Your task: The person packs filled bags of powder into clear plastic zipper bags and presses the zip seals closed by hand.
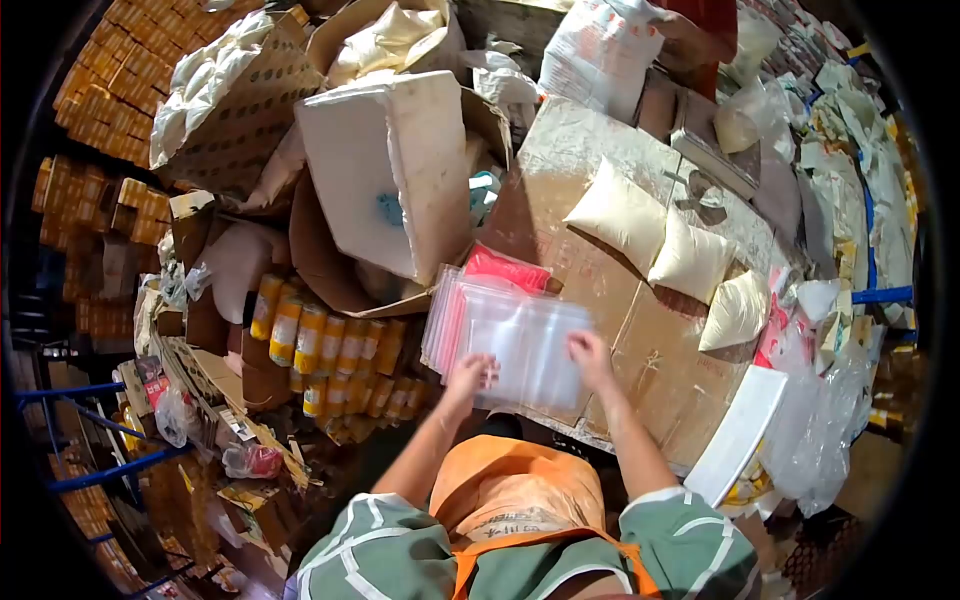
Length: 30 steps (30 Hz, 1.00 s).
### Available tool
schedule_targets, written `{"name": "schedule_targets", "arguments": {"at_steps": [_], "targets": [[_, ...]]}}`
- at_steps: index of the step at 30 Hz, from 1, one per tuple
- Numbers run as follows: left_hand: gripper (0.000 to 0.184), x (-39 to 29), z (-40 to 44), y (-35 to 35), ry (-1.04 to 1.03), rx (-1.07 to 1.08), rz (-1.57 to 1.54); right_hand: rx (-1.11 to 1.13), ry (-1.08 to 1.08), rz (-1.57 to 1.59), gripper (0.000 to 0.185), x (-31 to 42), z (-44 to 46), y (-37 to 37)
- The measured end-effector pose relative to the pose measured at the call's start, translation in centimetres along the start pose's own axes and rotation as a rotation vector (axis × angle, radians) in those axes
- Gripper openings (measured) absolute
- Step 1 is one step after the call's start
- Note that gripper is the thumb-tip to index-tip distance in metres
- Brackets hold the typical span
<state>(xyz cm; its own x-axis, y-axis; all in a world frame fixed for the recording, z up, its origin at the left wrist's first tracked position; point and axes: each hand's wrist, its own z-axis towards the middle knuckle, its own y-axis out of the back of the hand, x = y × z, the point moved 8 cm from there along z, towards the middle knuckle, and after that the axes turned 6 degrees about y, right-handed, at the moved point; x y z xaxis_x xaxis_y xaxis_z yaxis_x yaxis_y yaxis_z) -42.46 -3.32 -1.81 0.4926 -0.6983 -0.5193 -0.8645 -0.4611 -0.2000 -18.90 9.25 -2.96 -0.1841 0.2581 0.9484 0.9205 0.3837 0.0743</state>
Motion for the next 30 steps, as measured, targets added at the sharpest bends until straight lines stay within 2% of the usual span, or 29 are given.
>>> {"name": "schedule_targets", "arguments": {"at_steps": [1,2,3,4,5,6,7,8,9,10,11,13,15,16,17,18,20,21,22,23,25,28,30], "targets": [[0.016,4.5,-0.4,0.7,0.056,-0.043,-0.008,0.010,-0.014,-0.129,0.021,-1.2,-4.8,1.3],[0.017,7.7,-0.6,1.6,0.107,-0.062,0.101,0.022,-0.149,-0.042,0.021,-6.1,-9.4,3.2],[0.019,9.5,0.4,2.2,0.137,-0.078,0.206,0.042,-0.236,-0.270,0.018,-8.4,-13.4,5.8],[0.023,9.2,2.1,3.5,-0.135,-0.237,0.610,-0.032,-0.226,-0.308,0.015,-12.9,-17.1,8.6],[0.028,9.3,1.9,3.3,-0.397,-0.392,1.011,-0.112,-0.351,-0.236,0.014,-14.0,-20.0,10.8],[0.038,7.1,-0.2,1.2,-0.545,-0.489,1.077,-0.197,-0.486,-0.159,0.014,-15.1,-23.8,12.7],[0.054,7.0,0.7,-0.1,-0.417,-0.433,1.260,-0.158,-0.532,-0.192,0.013,-18.5,-26.2,14.7],[0.069,7.4,1.6,-1.4,-0.510,-0.452,1.387,-0.195,-0.519,-0.111,0.013,-21.0,-28.1,16.0],[0.082,8.0,2.7,-2.4,-0.425,-0.471,1.444,-0.134,-0.584,-0.273,0.012,-20.1,-29.3,16.8],[0.087,9.3,3.8,-3.3,-0.443,-0.401,1.483,-0.349,-0.622,0.049,0.012,-21.2,-31.2,17.0],[0.088,10.1,4.4,-4.4,-0.537,-0.442,1.549,-0.322,-0.706,0.064,0.014,-20.4,-31.9,17.0],[0.092,10.0,4.2,-6.5,-0.271,-0.388,1.487,-0.319,-0.708,0.059,0.019,-18.3,-32.8,16.6],[0.086,11.0,5.4,-6.5,-0.224,-0.492,1.384,-0.365,-0.727,0.213,0.019,-19.6,-35.3,16.1],[0.081,12.3,7.3,-5.0,-0.329,-0.659,1.305,-0.357,-0.712,0.234,0.019,-18.8,-36.5,15.7],[0.069,11.7,7.0,-4.8,-0.498,-0.744,1.184,-0.347,-0.713,0.257,0.019,-18.6,-38.1,15.6],[0.064,10.5,5.3,-6.1,-0.442,-0.772,1.165,-0.360,-0.714,0.296,0.019,-19.6,-40.7,15.8],[0.059,11.1,7.2,-5.0,-0.561,-0.761,1.236,-0.439,-0.785,0.364,0.019,-21.2,-46.4,16.1],[0.040,11.1,7.4,-4.5,-0.485,-0.763,1.183,-0.492,-0.836,0.382,0.019,-21.5,-49.6,16.4],[0.012,10.6,7.9,-4.8,-0.524,-0.690,1.275,-0.569,-0.873,0.418,0.020,-22.9,-53.1,16.4],[0.023,10.9,8.0,-4.4,-0.389,-0.688,1.166,-0.567,-0.742,0.270,0.021,-24.5,-56.0,17.1],[0.036,10.2,6.9,-4.4,-0.263,-0.700,1.086,-0.599,-1.076,0.345,0.021,-27.7,-63.4,16.7],[0.034,8.5,4.5,-5.2,-0.275,-0.772,1.150,-0.637,-1.102,0.431,0.026,-29.2,-68.5,16.0],[0.030,6.7,3.1,-4.4,-0.444,-0.835,1.152,-0.648,-1.134,0.467,0.025,-30.0,-69.8,15.4]]}}
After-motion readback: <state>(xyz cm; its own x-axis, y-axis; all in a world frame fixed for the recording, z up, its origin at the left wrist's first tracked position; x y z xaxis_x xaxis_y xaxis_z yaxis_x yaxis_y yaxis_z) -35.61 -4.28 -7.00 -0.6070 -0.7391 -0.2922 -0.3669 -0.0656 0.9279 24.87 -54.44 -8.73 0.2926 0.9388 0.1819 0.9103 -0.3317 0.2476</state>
